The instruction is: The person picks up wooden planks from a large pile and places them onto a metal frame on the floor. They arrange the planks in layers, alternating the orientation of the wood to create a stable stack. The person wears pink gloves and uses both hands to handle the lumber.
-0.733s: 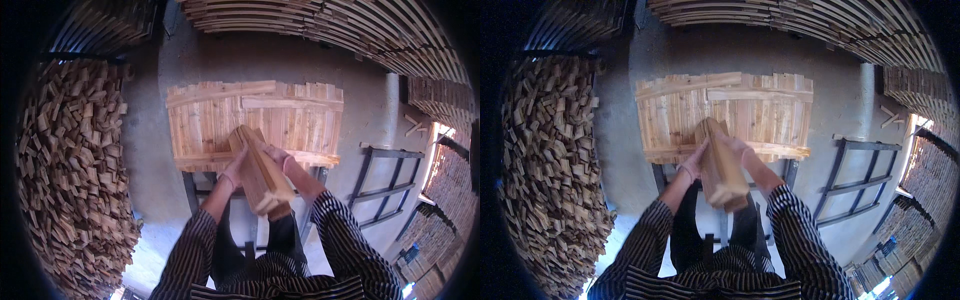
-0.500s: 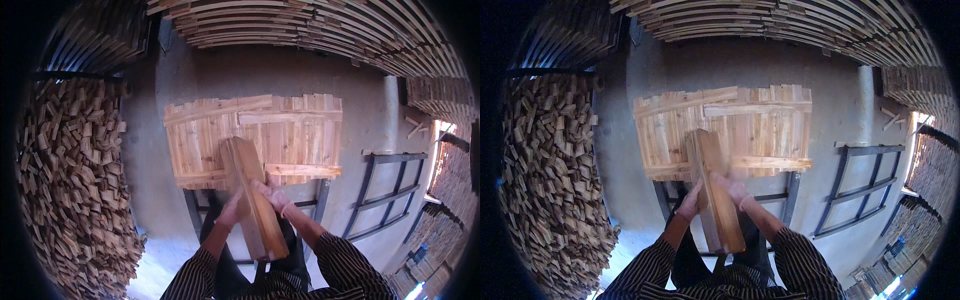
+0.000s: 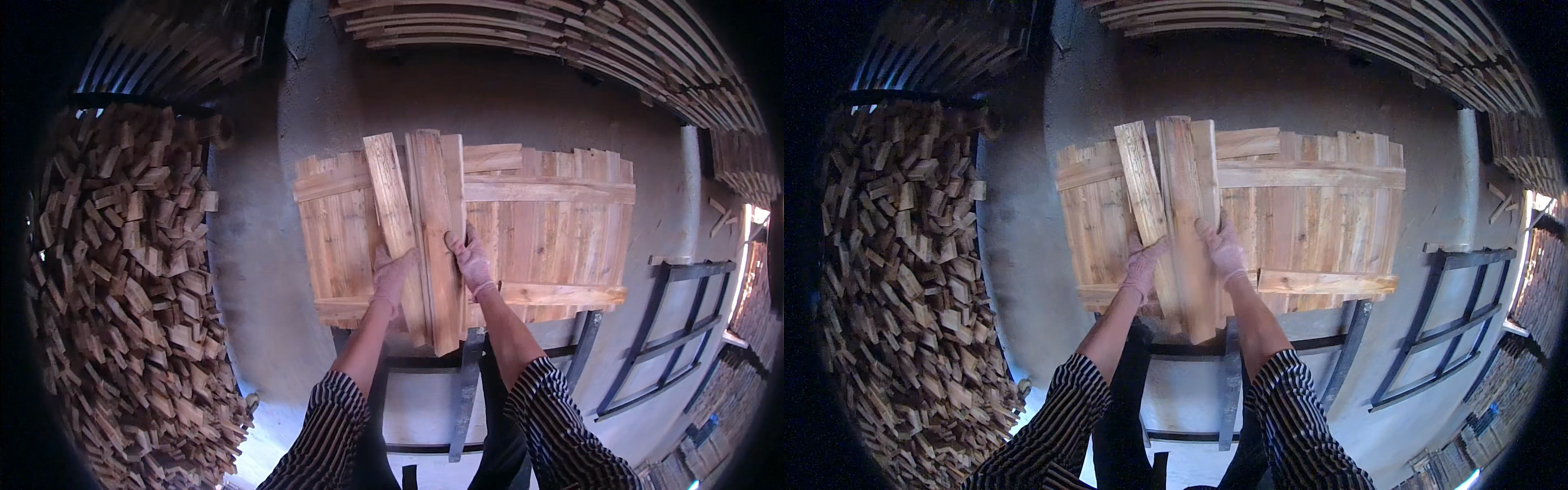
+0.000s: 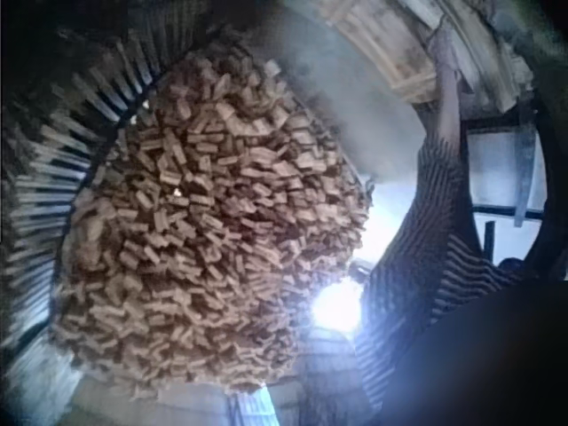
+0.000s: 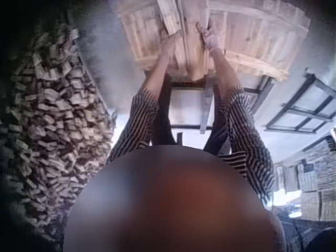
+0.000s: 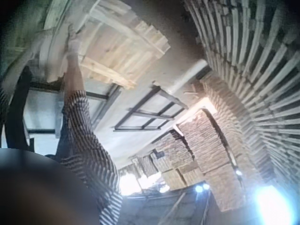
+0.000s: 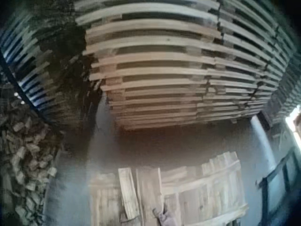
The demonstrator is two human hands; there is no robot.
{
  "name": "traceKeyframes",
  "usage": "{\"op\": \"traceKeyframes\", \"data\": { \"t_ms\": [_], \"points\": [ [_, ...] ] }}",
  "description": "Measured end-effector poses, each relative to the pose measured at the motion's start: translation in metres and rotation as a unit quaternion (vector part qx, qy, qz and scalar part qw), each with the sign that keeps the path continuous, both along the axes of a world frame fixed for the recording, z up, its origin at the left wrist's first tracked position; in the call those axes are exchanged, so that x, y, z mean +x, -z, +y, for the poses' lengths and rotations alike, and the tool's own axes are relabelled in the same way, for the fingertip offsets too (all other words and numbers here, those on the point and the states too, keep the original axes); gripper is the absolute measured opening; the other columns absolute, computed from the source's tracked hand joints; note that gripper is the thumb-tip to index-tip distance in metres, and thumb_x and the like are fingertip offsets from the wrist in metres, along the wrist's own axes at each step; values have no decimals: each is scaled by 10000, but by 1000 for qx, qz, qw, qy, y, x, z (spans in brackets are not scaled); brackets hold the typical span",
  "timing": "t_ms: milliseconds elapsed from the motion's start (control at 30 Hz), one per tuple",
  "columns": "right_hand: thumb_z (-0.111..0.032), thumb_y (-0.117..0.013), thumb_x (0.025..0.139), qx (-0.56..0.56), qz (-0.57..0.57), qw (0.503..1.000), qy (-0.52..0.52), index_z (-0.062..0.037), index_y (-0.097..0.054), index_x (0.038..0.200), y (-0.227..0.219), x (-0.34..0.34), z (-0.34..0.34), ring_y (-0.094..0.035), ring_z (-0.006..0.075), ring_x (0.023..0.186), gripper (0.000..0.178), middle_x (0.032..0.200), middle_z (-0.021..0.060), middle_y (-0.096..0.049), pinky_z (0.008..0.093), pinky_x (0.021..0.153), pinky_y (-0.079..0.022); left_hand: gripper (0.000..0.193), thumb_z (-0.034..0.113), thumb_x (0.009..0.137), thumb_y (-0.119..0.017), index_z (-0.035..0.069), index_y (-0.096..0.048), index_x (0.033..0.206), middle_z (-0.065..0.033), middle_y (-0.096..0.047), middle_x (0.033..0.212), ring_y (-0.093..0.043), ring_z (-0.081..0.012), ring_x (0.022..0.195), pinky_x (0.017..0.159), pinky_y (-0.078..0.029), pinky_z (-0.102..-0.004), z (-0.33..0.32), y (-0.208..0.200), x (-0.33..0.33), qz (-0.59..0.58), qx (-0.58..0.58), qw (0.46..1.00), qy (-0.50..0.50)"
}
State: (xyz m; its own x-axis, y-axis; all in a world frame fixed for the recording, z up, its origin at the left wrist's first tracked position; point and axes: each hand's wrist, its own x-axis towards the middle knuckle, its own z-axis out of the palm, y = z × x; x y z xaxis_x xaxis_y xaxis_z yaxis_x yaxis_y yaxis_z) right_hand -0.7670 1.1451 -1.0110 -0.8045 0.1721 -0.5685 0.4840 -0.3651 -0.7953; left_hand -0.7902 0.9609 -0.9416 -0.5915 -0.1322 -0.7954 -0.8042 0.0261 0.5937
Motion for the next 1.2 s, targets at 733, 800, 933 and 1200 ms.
{"op": "traceKeyframes", "data": {
  "t_ms": [733,800,933,1200],
  "points": [
    [-296,-771,888,499,-47,837,-219,-81,-220,1644,-34,-34,-63,-380,526,1454,960,1624,352,-284,519,1180,-401,1089,551,760,-843,-32,-352,1539,-286,-677,1246,-683,-455,1101,920,-543,-497,-80,55,-26,29,-364,907,212],
    [-265,-757,892,511,-76,829,-216,-94,-229,1641,-43,-46,-95,-417,535,1412,932,1606,354,-304,528,1152,-419,1067,521,778,-841,-27,-339,1544,-291,-678,1233,-683,-456,1086,915,-544,-499,-141,78,-10,80,-370,909,174],
    [-236,-740,892,602,-117,760,-217,-91,-303,1602,-48,-36,-104,-513,513,1314,846,1550,341,-386,550,1084,-462,977,404,832,-841,26,-331,1574,-271,-624,1349,-635,-406,1197,1006,-506,-448,-167,72,-23,71,-308,929,192],
    [-341,-638,977,536,-7,808,-246,-76,-418,1546,-28,-55,-204,-490,505,1335,665,1529,329,-427,559,1105,-440,976,243,891,-817,82,-236,1659,-213,-532,1534,-536,-325,1390,1141,-433,-386,-229,114,-34,151,-205,943,214]
  ]
}}
